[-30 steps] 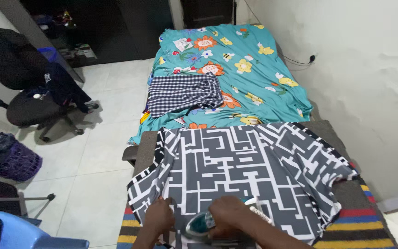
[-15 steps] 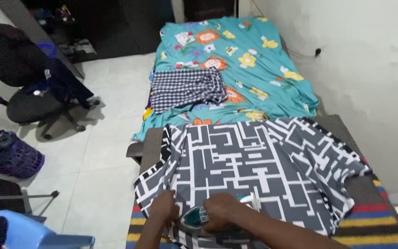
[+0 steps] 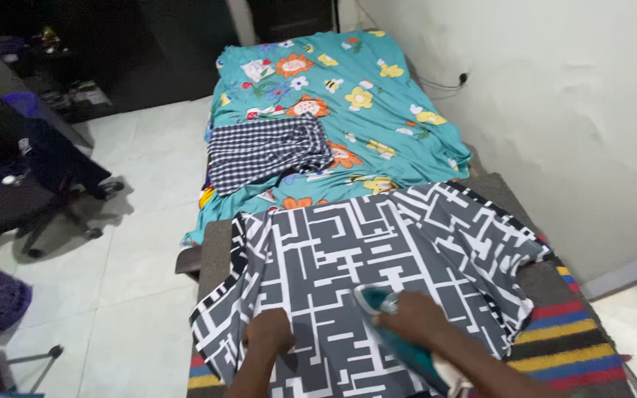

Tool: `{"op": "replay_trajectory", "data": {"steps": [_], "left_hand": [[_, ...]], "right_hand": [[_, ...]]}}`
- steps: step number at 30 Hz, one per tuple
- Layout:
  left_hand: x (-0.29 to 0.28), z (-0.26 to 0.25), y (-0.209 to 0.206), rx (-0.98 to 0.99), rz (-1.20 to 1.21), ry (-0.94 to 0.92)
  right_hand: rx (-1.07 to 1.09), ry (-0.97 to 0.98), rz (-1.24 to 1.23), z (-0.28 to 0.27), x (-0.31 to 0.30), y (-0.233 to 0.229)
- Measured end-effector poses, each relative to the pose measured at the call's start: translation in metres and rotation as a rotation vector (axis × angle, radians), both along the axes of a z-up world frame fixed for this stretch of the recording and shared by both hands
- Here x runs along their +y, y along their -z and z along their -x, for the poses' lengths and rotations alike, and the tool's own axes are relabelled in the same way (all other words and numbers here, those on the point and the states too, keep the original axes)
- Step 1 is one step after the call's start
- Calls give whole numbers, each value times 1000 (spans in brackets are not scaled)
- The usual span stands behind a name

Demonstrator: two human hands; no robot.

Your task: The person irons a black and white patterned garment on a small table. They repeatedly smooth the fabric, move the iron across different sections, and flip the garment to iron both sides.

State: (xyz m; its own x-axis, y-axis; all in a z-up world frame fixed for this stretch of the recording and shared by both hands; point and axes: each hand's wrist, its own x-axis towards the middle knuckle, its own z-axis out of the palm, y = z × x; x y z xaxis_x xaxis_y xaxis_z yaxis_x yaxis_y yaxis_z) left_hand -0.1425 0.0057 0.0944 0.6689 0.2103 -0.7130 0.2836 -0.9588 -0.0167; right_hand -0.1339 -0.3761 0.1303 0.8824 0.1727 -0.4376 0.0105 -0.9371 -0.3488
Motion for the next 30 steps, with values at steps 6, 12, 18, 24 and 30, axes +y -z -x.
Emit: {"op": "replay_trajectory", "data": {"steps": [6, 12, 18, 24, 30], "left_hand": [[7, -2, 0, -144, 26, 142], [10, -5, 19, -76, -14, 82], [15, 13, 48, -206, 2, 71], [1, 37, 55, -224, -86, -35], [-31, 48, 47, -325, -348, -96]], "right_hand": [[142, 412, 6, -21, -168, 30], [83, 234, -1, 0, -191, 20], [173, -16, 60, 17, -159, -21], [120, -79, 25, 31, -144, -45], [55, 80, -69, 50, -171, -52]]}}
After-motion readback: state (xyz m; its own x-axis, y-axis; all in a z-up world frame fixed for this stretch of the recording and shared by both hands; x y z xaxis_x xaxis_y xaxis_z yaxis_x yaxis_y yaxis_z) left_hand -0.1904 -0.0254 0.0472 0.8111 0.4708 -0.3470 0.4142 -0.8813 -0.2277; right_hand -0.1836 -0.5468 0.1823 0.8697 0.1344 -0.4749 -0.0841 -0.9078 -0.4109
